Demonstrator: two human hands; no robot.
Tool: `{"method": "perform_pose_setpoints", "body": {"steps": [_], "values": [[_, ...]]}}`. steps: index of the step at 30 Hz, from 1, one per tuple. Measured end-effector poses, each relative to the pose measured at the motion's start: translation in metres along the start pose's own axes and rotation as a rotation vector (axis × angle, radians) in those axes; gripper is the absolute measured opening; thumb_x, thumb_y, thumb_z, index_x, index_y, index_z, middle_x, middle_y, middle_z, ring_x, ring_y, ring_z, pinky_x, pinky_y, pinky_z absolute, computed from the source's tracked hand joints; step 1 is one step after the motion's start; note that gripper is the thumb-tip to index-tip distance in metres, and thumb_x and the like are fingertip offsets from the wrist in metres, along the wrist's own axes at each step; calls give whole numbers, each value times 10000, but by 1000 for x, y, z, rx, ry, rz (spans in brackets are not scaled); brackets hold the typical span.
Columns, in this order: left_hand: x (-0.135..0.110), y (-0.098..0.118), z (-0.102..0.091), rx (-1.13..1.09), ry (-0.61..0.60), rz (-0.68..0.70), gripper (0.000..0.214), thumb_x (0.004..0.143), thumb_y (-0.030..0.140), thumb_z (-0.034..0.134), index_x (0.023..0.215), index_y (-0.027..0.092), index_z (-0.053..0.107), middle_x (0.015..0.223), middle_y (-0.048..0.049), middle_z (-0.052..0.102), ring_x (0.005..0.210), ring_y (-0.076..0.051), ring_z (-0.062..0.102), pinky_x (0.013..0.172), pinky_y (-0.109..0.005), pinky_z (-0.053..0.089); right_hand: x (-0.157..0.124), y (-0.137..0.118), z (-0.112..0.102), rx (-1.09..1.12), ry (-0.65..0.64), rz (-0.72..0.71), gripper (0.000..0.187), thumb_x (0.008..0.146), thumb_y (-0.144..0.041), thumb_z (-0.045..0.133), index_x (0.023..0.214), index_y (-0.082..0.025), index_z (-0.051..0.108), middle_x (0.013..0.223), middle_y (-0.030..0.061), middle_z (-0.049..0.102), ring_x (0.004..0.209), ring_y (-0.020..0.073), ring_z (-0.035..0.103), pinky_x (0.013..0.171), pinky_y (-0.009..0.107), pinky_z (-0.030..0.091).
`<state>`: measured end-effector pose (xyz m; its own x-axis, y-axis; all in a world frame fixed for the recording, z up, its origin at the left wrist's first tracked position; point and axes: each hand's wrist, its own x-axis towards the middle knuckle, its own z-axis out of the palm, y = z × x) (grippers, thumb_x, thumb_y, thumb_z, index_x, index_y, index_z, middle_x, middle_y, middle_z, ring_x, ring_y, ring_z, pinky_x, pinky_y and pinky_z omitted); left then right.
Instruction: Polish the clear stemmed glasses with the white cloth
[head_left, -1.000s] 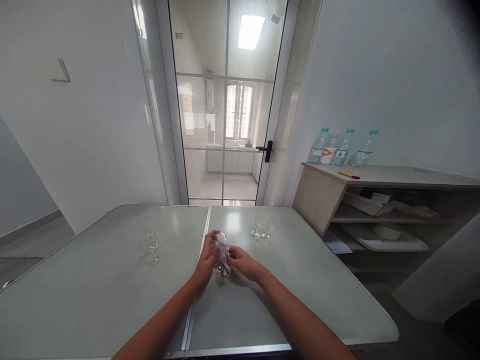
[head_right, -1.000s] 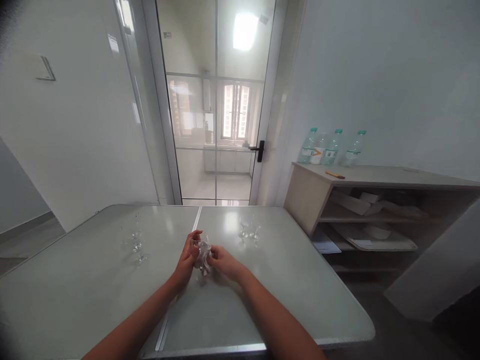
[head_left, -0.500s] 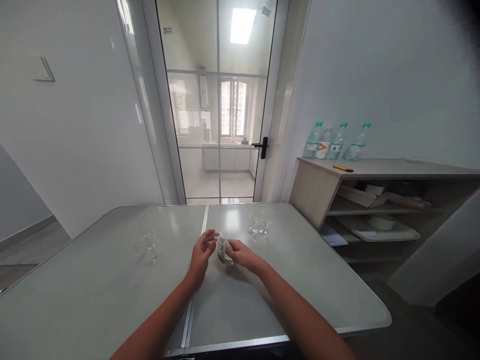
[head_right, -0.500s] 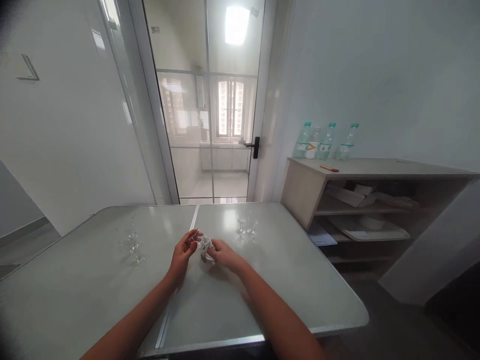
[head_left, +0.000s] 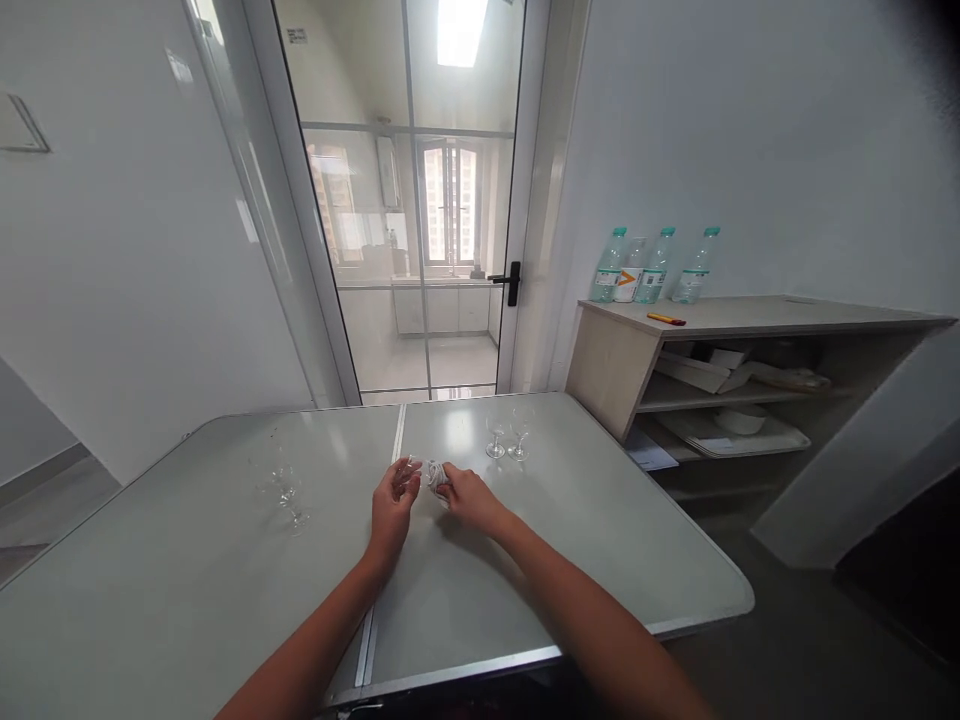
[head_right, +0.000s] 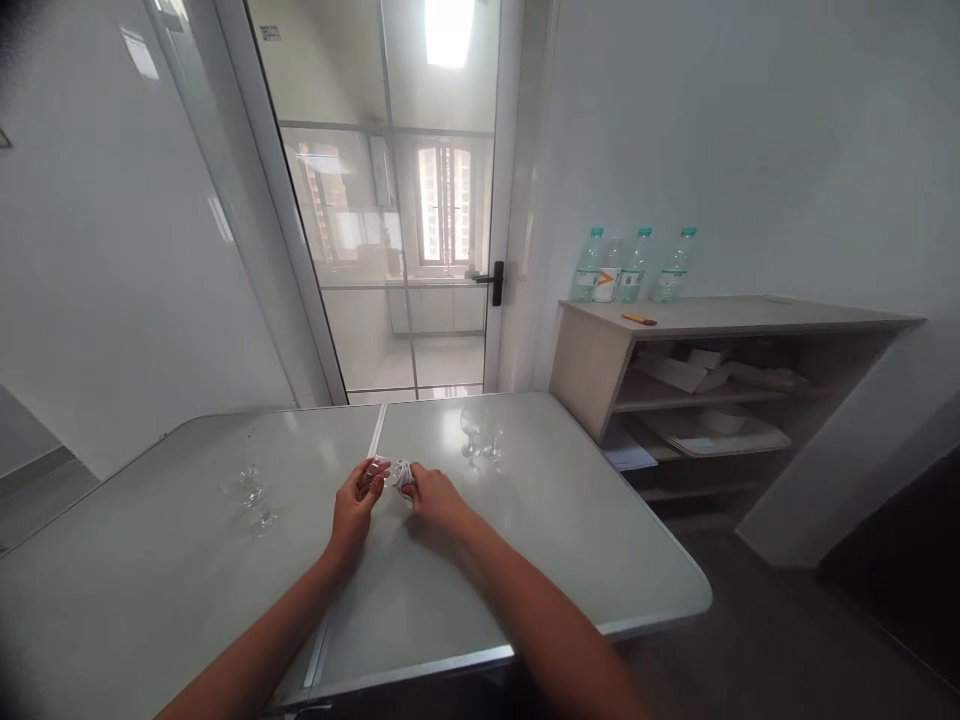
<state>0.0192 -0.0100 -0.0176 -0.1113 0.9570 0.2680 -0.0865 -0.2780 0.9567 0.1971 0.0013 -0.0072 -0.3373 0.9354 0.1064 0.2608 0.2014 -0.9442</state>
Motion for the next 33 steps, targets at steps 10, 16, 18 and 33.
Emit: {"method": "perform_pose_setpoints", "body": {"steps": [10, 16, 18, 33], "values": [[7, -1, -6, -88, -178, -7, 657, 790, 536, 775, 1305, 161, 614, 1261, -175, 709, 1099, -303, 700, 1008, -454, 515, -1, 7, -17, 188, -249, 58, 419, 874, -581, 589, 812, -166, 596, 732, 6, 560, 686, 144, 493, 706, 278, 414], [6, -13, -4, -27, -105, -31, 694, 780, 544, 777, 1325, 163, 578, 1298, -182, 689, 1158, -307, 687, 1059, -463, 490, 7, 11, -12, 68, -39, 1, 210, 831, -334, 691, 766, -190, 553, 727, -19, 528, 739, 147, 410, 707, 258, 305], [5, -12, -3, -39, -92, -23, 692, 783, 543, 775, 1332, 172, 575, 1314, -178, 681, 1173, -303, 681, 1061, -458, 489, 6, 11, -13, 65, -18, 6, 190, 816, -292, 704, 767, -194, 548, 726, -22, 521, 733, 144, 397, 697, 254, 298], [-2, 1, 4, -66, -142, -90, 643, 732, 509, 834, 1228, 144, 654, 1213, -183, 731, 1078, -307, 719, 996, -451, 528, -3, 10, -25, 254, -258, 181, 432, 800, -578, 664, 749, -155, 592, 662, -14, 523, 608, 119, 453, 622, 256, 393]]}}
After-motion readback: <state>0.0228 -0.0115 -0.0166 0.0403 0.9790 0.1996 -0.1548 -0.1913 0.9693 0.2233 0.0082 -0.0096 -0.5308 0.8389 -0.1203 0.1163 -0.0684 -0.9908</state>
